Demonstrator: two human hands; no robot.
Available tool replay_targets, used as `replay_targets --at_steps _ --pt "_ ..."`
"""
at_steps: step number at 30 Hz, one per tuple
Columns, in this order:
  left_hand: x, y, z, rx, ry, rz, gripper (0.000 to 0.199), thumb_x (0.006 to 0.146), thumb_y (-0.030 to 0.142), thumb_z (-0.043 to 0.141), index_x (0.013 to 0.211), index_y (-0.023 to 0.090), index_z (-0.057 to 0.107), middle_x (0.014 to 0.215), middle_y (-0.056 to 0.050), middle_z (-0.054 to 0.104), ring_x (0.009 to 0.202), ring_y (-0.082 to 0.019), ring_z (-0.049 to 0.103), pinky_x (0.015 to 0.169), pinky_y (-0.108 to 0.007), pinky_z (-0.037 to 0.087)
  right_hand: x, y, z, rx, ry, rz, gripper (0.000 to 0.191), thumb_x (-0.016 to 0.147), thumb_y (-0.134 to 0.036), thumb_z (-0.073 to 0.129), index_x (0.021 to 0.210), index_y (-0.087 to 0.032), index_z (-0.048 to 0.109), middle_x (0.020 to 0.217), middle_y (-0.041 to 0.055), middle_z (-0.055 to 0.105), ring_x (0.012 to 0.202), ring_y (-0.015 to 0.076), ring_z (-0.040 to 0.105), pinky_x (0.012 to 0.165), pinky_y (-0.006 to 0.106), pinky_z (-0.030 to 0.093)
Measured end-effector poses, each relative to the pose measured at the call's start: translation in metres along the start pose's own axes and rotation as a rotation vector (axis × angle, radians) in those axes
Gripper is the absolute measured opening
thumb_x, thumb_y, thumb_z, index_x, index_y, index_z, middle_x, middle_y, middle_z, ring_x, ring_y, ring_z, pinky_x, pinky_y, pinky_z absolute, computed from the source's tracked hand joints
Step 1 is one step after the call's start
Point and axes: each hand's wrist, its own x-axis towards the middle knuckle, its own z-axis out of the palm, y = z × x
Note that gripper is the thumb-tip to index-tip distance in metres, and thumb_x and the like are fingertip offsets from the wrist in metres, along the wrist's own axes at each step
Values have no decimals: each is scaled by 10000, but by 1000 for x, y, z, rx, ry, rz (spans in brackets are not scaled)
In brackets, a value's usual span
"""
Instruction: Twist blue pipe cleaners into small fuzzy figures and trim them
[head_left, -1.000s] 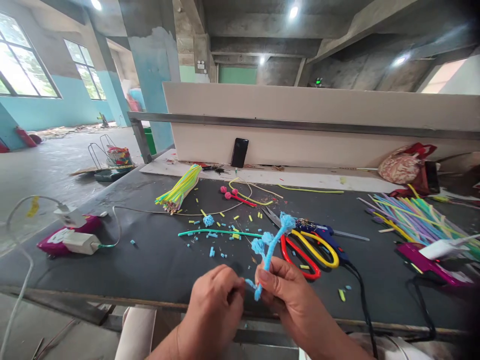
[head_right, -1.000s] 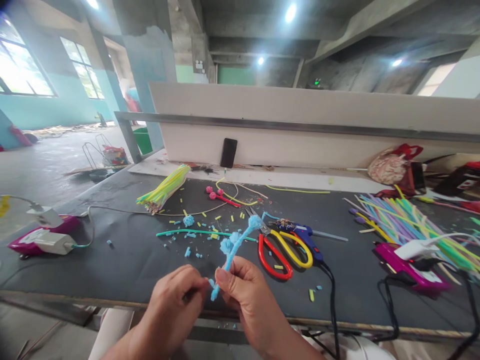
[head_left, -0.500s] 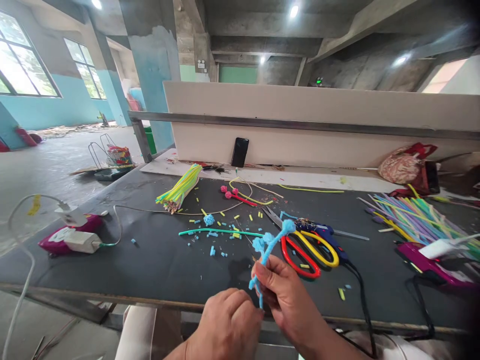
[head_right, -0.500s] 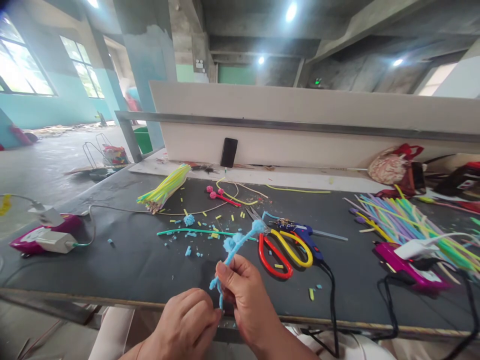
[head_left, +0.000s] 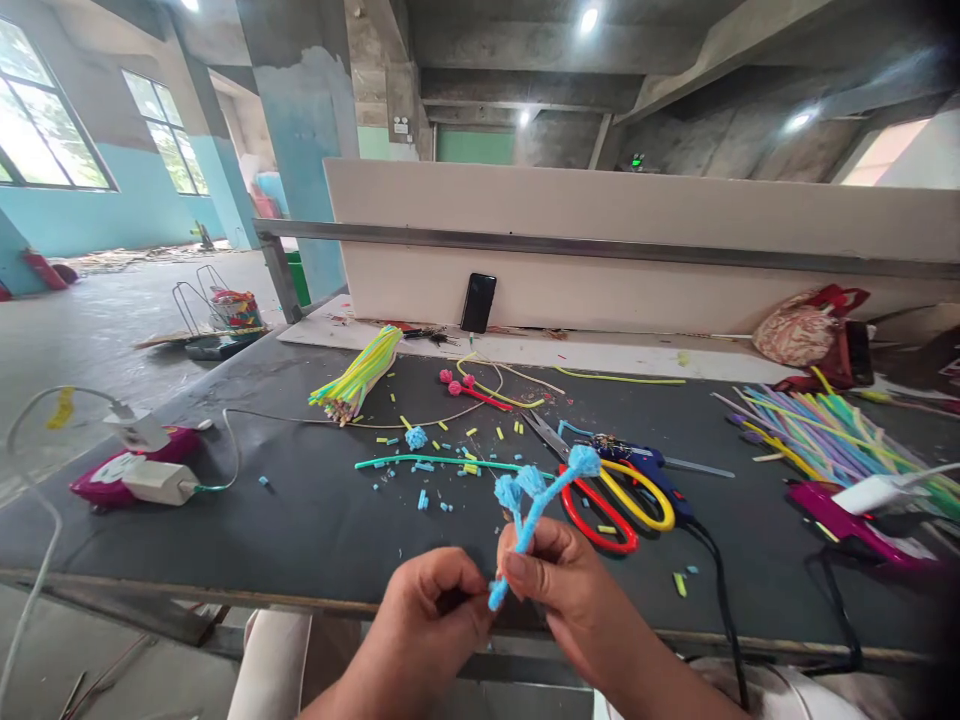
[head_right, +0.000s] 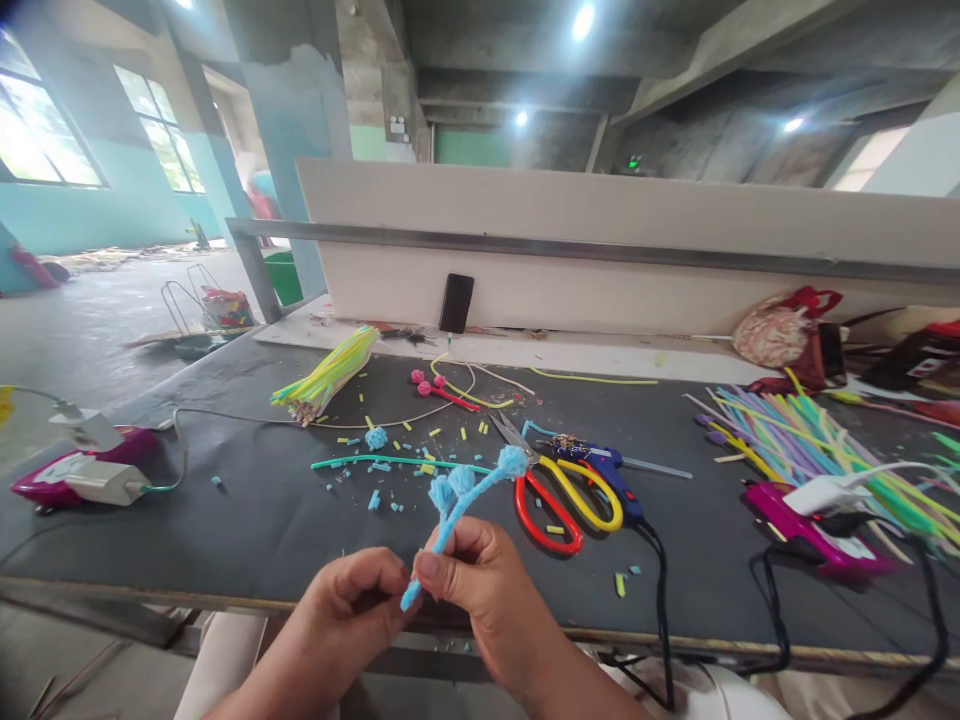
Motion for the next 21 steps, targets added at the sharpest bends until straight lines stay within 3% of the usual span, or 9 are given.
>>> replay_targets --at_steps 4,8,12,14,17,19,21 --pt "-2 10 -17 390 195 314 244 677 105 558 504 176 402 518 34 460 498 -79 421 491 -179 329 4 9 -4 -80 104 42 318 623 -367 777 529 -162 553 509 -54 422 547 98 331 547 245 266" --pt "-4 11 -10 626 162 675 254 738 66 483 520 183 425 480 21 502 449 -76 458 458 -167 344 7 17 -1 -48 186 52 346 630 -350 773 512 -164 506 507 -64 384 532 91 278 522 240 221" --pt "-6 -9 5 854 142 983 258 752 49 437 541 186 487 467 3 541 430 -97 501 454 -202 354 4 16 4 121 131 110 335 627 -353 781 533 -167 519 518 -61 400 502 80 262 500 237 206" --pt "-7 -19 5 899 194 1030 287 771 39 436 529 188 476 456 10 533 406 -93 478 443 -213 336 1 13 4 182 31 120 313 629 -379 778 557 -162 564 528 -54 411 492 77 267 495 239 212" --pt "-8 -23 -5 857 249 943 305 796 41 444 528 187 463 483 12 521 412 -82 445 448 -205 329 -2 11 1 205 -120 133 316 626 -413 775 570 -152 607 553 -36 431 517 89 321 525 252 255" --pt "-9 -16 -16 833 281 837 293 807 48 459 547 183 474 507 8 508 441 -83 444 470 -196 345 0 10 -2 197 -139 164 320 601 -421 789 576 -150 621 549 -34 436 525 92 333 537 256 263" --pt "-10 -6 -24 844 338 798 292 808 41 480 551 180 470 507 11 491 456 -86 437 484 -195 351 4 11 -3 167 -70 178 321 579 -413 805 573 -150 621 525 -43 429 507 81 310 519 247 237"
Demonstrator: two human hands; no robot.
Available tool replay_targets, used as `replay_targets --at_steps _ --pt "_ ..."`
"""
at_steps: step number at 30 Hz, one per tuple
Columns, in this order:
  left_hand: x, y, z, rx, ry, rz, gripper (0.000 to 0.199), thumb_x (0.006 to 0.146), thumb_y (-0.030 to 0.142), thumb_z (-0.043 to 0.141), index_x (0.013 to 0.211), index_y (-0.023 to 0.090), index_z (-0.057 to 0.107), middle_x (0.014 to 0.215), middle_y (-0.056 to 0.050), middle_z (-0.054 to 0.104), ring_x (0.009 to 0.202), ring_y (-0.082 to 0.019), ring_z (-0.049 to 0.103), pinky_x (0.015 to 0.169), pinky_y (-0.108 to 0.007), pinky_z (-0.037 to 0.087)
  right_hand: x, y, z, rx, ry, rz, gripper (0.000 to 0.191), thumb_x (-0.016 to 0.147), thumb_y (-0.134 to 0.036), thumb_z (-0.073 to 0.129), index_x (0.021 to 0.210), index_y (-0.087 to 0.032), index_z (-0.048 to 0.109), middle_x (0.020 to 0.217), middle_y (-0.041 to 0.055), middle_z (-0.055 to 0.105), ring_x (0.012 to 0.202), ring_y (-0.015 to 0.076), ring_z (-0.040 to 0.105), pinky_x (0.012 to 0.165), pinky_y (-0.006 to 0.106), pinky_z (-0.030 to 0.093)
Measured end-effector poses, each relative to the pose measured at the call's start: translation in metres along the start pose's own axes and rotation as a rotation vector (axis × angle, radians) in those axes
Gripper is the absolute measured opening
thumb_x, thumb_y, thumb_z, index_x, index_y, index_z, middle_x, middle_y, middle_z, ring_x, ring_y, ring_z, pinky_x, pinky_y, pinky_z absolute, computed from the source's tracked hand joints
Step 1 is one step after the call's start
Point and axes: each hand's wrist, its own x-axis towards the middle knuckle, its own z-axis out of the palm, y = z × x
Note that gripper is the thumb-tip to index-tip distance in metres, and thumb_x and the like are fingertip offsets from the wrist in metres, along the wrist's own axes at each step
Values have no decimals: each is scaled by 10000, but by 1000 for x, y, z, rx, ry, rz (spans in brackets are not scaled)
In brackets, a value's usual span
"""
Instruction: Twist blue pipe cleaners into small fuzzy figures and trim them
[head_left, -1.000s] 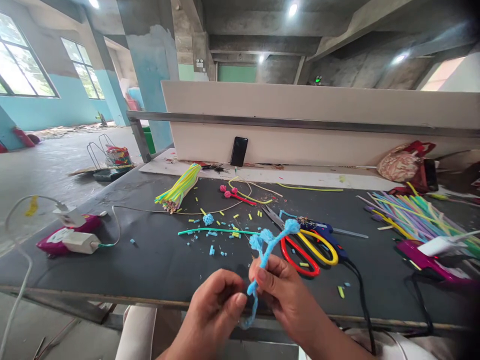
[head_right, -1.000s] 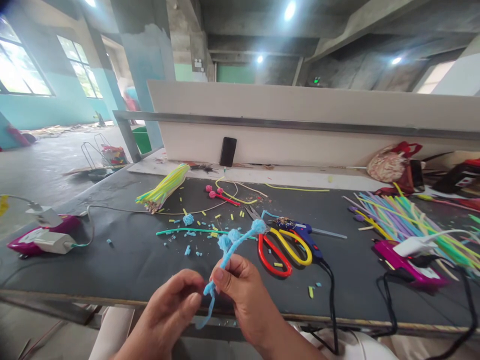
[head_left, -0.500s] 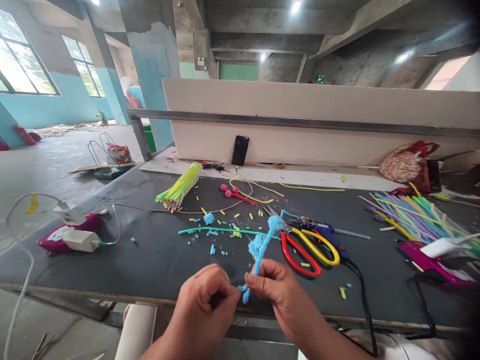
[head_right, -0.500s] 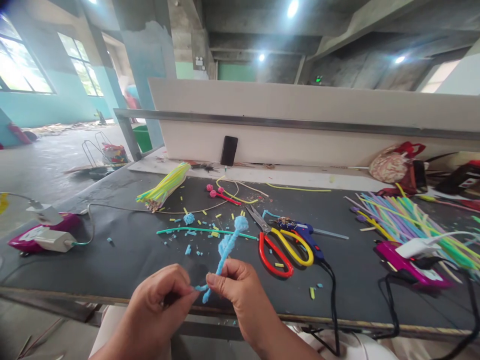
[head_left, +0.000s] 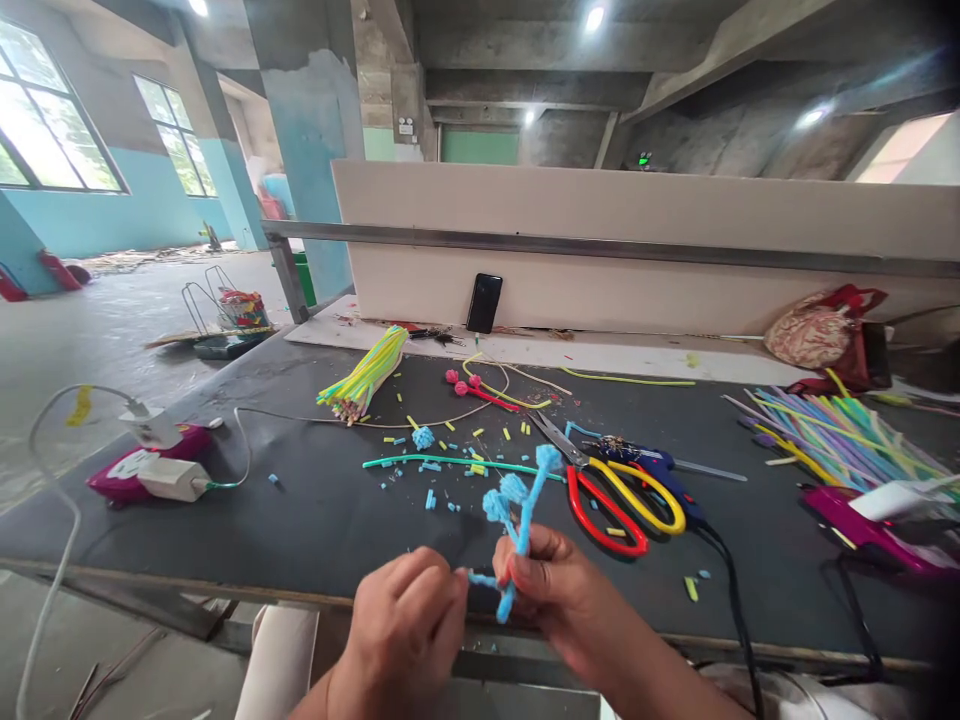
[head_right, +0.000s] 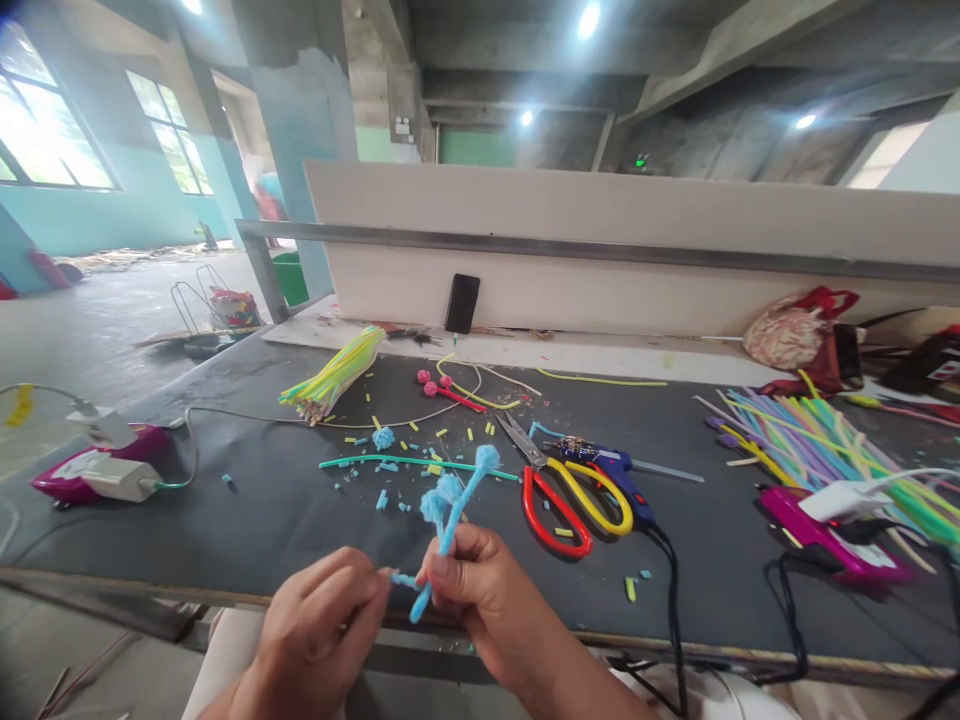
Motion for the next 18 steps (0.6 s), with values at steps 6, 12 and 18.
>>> replay_targets --at_steps 6,12,18 --pt "3 11 5 67 12 169 279 781 47 506 542 186 469 483 13 538 422 -91 472 472 -209 346 11 6 4 14 249 -94 320 616 -321 804 531 -152 547 503 -60 424 479 61 269 481 226 205" --pt "-10 9 22 -152 -169 232 193 833 155 490 661 175 576 544 -28 621 460 -118 544 467 -218 360 5 1 1 66 209 42 312 595 -369 809 588 -153 583 495 -55 469 429 51 315 444 217 211" --pt "10 -4 -3 -791 -360 -797 405 876 471 431 818 136 650 604 -2 537 502 -87 453 475 -197 345 0 -17 -2 -162 3 87 314 692 -450 725 663 -165 597 521 -11 581 399 49 301 422 216 150"
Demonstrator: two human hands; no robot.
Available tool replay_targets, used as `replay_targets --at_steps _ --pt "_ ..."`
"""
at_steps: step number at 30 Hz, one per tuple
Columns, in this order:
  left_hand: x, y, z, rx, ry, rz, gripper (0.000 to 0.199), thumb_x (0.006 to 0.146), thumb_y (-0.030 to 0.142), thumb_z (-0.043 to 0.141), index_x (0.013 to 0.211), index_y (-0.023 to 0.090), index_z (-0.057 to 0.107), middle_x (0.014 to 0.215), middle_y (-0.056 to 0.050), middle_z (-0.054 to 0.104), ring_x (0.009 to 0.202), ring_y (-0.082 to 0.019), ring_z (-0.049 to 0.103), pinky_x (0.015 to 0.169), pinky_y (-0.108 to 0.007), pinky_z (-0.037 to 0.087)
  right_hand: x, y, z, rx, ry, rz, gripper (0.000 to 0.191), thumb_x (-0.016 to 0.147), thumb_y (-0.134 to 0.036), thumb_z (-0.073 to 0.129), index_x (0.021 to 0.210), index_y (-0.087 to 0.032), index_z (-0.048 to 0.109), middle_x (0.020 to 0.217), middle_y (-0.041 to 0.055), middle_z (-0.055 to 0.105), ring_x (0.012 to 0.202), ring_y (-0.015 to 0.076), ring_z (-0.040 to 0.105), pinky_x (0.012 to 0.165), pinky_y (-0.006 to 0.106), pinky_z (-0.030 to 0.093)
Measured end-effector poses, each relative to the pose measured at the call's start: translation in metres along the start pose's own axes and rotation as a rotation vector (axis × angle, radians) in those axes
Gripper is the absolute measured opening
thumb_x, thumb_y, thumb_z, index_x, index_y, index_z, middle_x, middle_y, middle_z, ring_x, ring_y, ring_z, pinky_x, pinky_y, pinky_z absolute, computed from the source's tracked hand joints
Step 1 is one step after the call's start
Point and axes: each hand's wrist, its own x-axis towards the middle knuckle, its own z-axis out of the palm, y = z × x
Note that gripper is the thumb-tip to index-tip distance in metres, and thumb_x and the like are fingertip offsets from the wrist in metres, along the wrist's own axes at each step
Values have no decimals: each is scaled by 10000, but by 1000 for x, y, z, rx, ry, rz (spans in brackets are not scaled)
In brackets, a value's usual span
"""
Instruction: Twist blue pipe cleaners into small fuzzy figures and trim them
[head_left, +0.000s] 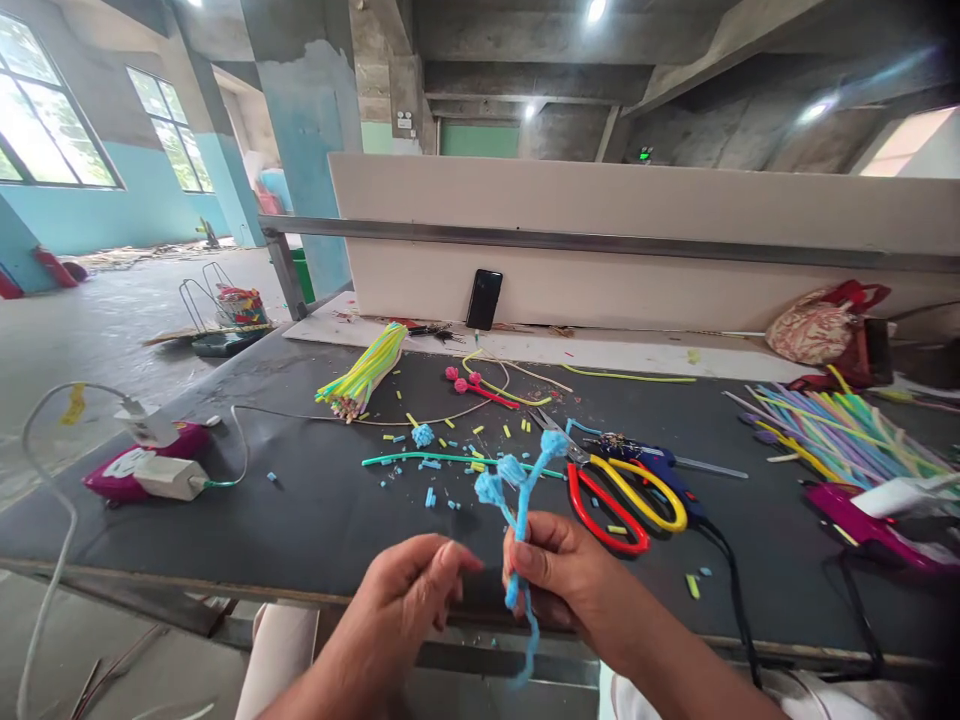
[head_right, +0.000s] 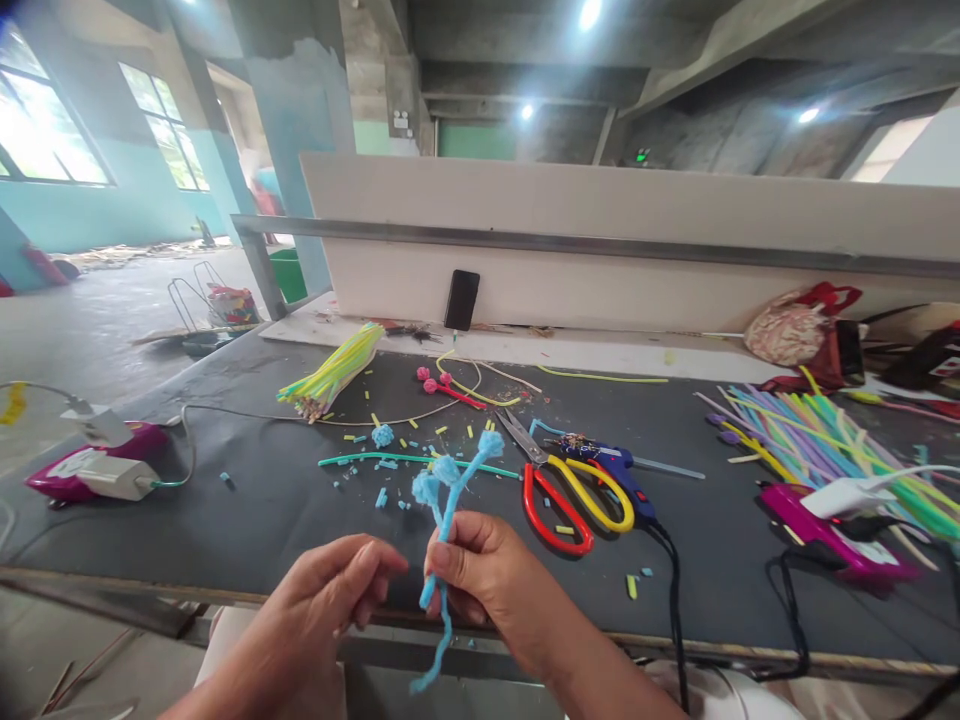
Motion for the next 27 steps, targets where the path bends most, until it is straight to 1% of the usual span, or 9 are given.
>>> replay_targets --at_steps 3,5,7,11,14,17,19,22,27 --pt "10 9 6 -256 -122 -163 402 776 515 577 790 120 647 567 31 487 487 -60 382 469 -188 298 -1 -2 4 -57 -18 -49 306 707 -461 708 680 -165 636 545 -16 560 450 68 366 450 217 223" --pt "14 8 13 -387 -102 -187 399 699 490 677 867 131 631 643 23 543 476 -42 385 449 -176 270 0 -2 6 -105 18 -142 310 685 -464 725 649 -160 675 609 -3 553 566 106 451 544 239 331" --pt "16 5 18 -480 -103 -202 457 657 452 732 974 153 594 741 4 593 477 -36 435 435 -167 259 0 -1 7 -139 50 -223 288 671 -448 740 623 -167 703 682 12 559 692 150 502 666 276 379" --pt "14 2 16 -590 -217 -233 420 707 462 691 942 150 537 679 -8 611 455 -45 471 422 -162 247 3 1 3 -115 14 -237 227 696 -403 729 642 -183 715 664 -7 530 633 140 500 656 297 398" --pt "14 3 14 -560 -248 -300 405 677 485 707 776 143 513 592 6 591 391 -17 368 387 -157 208 3 0 -1 -149 -2 -245 215 682 -384 743 628 -178 708 648 -12 535 647 140 499 678 293 397" --pt "14 3 14 -504 -256 -317 411 614 472 748 680 151 499 489 58 505 352 -10 291 353 -160 169 1 -4 -5 -182 43 -214 252 615 -407 784 696 -178 718 671 3 590 704 162 512 698 296 390" --pt "14 2 15 -471 -247 -314 383 616 452 745 677 151 515 478 67 488 343 -11 274 344 -163 163 -1 -8 -10 -163 86 -162 298 588 -415 796 749 -178 713 680 10 610 682 157 508 653 283 385" --pt "13 -1 15 -417 -201 -327 355 614 428 739 674 149 529 485 61 496 349 -15 282 352 -163 168 -1 -11 -16 -200 95 -134 248 615 -384 775 710 -174 684 630 -8 578 587 118 452 556 248 346" --pt "16 -2 16 -292 -165 -304 229 670 351 661 702 155 547 508 66 479 384 -30 297 387 -165 216 4 -8 -17 -513 152 -123 152 660 -315 701 703 -178 651 642 -7 605 551 121 450 531 254 343"
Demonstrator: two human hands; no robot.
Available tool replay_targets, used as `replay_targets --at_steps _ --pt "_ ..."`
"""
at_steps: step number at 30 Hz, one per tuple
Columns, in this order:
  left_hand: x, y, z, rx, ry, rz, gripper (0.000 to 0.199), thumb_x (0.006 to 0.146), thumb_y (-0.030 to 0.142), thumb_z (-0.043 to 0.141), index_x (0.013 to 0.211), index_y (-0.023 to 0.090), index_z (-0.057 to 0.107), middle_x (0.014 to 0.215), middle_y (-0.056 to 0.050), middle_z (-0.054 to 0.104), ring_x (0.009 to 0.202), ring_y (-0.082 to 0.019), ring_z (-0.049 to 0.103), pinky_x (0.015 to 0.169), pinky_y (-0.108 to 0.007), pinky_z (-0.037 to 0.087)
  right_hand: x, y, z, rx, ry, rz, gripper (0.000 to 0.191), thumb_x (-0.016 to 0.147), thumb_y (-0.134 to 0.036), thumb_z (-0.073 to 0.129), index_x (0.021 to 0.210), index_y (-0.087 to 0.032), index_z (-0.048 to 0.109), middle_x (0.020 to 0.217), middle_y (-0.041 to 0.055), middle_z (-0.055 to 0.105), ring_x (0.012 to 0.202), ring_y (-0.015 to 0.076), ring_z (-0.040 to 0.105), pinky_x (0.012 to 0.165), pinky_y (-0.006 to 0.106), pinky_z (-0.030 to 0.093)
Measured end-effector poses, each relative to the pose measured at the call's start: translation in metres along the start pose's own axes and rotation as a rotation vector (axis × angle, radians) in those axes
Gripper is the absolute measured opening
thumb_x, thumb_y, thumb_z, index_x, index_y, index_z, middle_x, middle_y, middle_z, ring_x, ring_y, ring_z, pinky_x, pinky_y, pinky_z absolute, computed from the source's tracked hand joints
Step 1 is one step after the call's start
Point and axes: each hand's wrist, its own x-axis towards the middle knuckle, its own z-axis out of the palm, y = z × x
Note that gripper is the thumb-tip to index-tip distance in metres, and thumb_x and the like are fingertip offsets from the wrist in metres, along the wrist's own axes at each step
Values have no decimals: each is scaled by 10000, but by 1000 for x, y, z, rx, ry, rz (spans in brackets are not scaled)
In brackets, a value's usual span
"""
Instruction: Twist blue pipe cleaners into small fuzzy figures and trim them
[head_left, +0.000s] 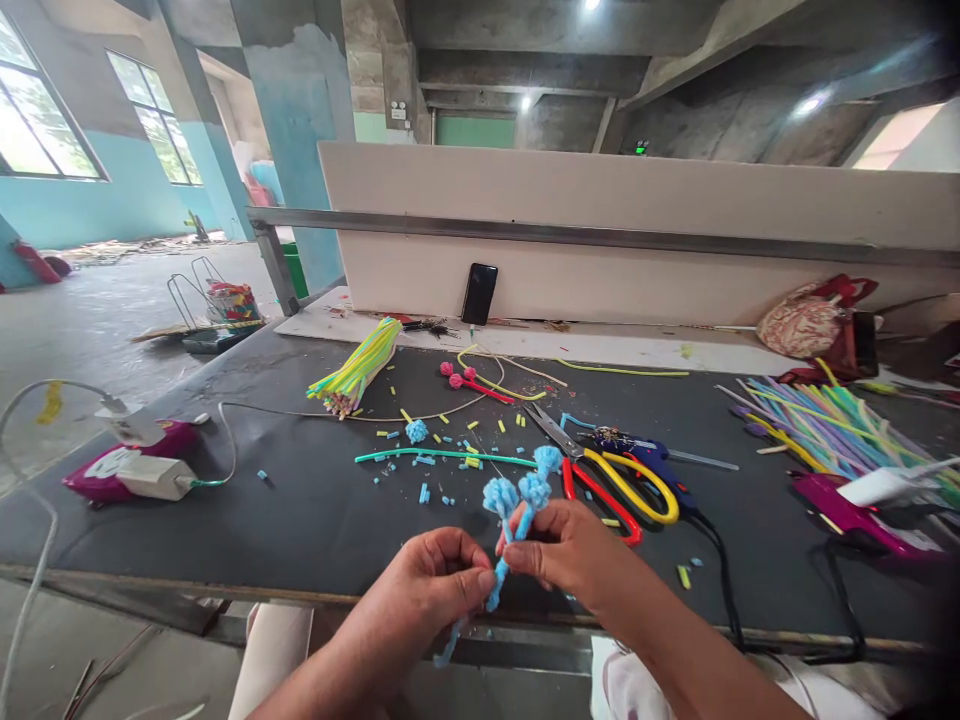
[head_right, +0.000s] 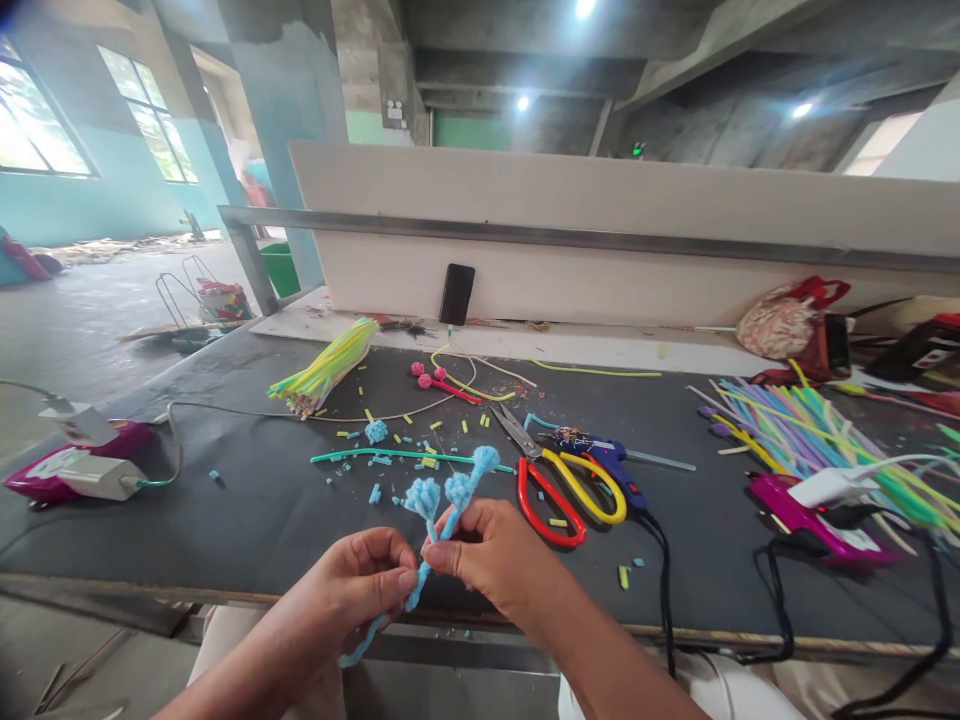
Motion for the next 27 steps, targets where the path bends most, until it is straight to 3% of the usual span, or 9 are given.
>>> replay_targets --at_steps 2,4,8,11,14,17,19,23,27 --pt "1 0 1 149 69 64 133 690 267 611 667 158 540 517 62 471 422 -46 340 418 -170 263 0 0 4 -156 64 -66 137 683 -314 658 659 -181 635 612 -10 582 591 144 471 567 268 355" --pt "0 0 3 391 188 215 97 692 183 571 609 161 528 524 50 475 474 -65 395 463 -178 311 0 0 9 -319 145 -112 177 696 -323 619 591 -182 601 566 -9 540 583 153 458 553 272 338" --pt "-5 -5 8 904 412 708 166 718 82 509 578 170 533 520 31 506 488 -88 455 483 -195 346 -2 2 23 -460 364 -141 251 696 -353 589 516 -195 517 518 -11 481 527 146 405 520 283 293" --pt "-8 -12 15 1028 482 1000 178 765 63 490 634 170 545 539 12 552 468 -101 503 462 -199 387 -2 6 33 -241 455 -127 295 703 -410 608 526 -196 510 522 -17 462 536 141 396 535 284 306" --pt "-8 -19 20 1002 471 1164 122 803 60 509 778 160 574 620 -16 628 533 -115 586 504 -188 455 -5 6 41 249 415 -91 322 711 -453 651 588 -196 501 528 -45 422 525 115 357 524 259 312" --pt "-6 -20 19 911 503 1192 134 806 39 515 813 164 562 637 -17 643 560 -112 603 542 -182 482 -11 2 43 655 275 -62 362 718 -414 693 570 -188 452 534 -59 393 512 90 325 513 235 298" --pt "-6 -16 14 878 523 1178 146 811 34 498 784 167 554 624 -16 633 549 -105 592 541 -178 482 -13 -1 41 756 158 -54 359 726 -374 700 554 -176 454 534 -60 383 503 80 309 503 229 276" --pt "-8 0 -2 1026 537 1186 121 803 56 517 780 164 567 636 -26 634 559 -117 593 548 -198 482 -10 5 31 655 102 22 263 701 -339 727 623 -164 546 535 -62 393 494 77 295 475 234 212" --pt "-13 5 -2 1108 533 1146 131 787 56 523 738 173 556 590 -6 602 512 -108 559 515 -195 448 -3 12 29 399 259 23 314 681 -383 738 559 -160 553 506 -60 396 504 86 293 495 252 221"
